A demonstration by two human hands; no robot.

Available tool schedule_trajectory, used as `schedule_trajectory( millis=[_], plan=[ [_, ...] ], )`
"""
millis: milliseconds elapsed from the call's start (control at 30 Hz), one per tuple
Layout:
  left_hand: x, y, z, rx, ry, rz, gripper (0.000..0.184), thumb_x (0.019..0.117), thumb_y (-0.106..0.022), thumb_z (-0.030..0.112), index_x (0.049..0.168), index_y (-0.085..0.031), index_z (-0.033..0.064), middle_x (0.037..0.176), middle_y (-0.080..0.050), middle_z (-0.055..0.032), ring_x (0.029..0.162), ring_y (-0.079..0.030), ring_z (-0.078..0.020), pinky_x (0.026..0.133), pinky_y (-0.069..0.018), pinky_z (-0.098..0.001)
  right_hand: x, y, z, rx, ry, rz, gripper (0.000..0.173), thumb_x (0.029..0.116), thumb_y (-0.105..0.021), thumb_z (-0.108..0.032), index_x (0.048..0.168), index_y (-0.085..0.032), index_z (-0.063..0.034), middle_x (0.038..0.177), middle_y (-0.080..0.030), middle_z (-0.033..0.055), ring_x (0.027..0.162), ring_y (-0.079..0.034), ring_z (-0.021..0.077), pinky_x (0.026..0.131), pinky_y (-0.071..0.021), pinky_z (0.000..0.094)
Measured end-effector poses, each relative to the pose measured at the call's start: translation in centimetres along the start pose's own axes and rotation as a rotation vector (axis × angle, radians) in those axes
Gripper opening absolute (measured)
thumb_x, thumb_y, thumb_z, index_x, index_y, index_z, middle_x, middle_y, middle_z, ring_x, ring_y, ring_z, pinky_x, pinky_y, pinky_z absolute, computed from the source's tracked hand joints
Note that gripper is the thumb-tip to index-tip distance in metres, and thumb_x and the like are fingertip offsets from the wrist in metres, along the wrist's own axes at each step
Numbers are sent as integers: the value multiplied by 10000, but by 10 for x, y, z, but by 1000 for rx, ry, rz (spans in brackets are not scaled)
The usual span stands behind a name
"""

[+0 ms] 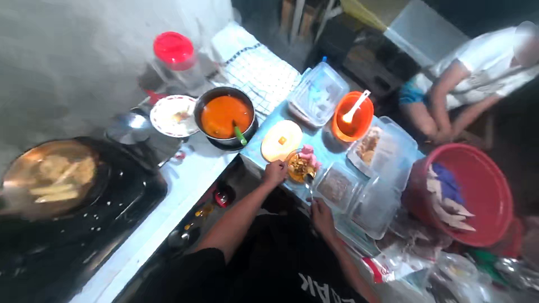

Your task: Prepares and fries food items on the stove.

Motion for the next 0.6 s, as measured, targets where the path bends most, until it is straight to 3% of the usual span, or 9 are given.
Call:
schedule_trajectory(
  millis=[67, 167, 300, 433, 600],
  plan=[
    [-3, 2, 4, 6, 53, -30, 328, 1003, -636, 299, 1148, -673, 7, 944, -735, -160, 845, -733, -276, 839, -598, -509, 8, -15, -3, -39, -66, 45, 365, 1094, -378, -153, 1340, -626, -47, 895, -665, 94, 732, -609, 178, 696, -534, 377],
    [-10, -5, 5, -102, 149, -86, 354, 967, -701, 263, 1148, -632, -33, 968, -728, -183, 862, -746, -276, 846, -618, -483, 10, -27, -2, -47, -126, 72, 404, 1087, -375, -127, 1451, -527, -43, 990, -692, 117, 790, -656, 209, 742, -566, 410],
    [-27, -21, 2, -482, 289, -103, 345, 995, -667, 158, 1205, -534, -81, 1016, -720, -198, 861, -757, -244, 821, -641, -397, 8, -36, 0, -203, -108, 104, 453, 1103, -354, -111, 1542, -397, -9, 1086, -730, 133, 847, -714, 248, 812, -593, 438],
    [-43, -40, -5, -757, 372, -138, 323, 1030, -606, 143, 1225, -483, -82, 1018, -717, -204, 888, -754, -258, 834, -635, -387, 4, -37, -13, -366, -136, 108, 522, 1093, -373, -122, 1598, -291, -20, 1123, -740, 139, 958, -731, 304, 897, -582, 498],
    [-57, -52, -3, -927, 490, -228, 332, 1033, -545, 75, 1310, -481, -96, 1082, -696, -218, 929, -736, -274, 853, -622, -382, 7, -31, -31, -460, -180, 101, 509, 1087, -412, -154, 1584, -353, -61, 1164, -743, 128, 1041, -728, 307, 951, -571, 500]
  ],
)
Point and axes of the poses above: each hand's wrist, its own x-axis towards the middle knuckle, its own y-axis out of the back of the hand, z = x × y, the point moved 1 cm from there along x, towards the middle knuckle
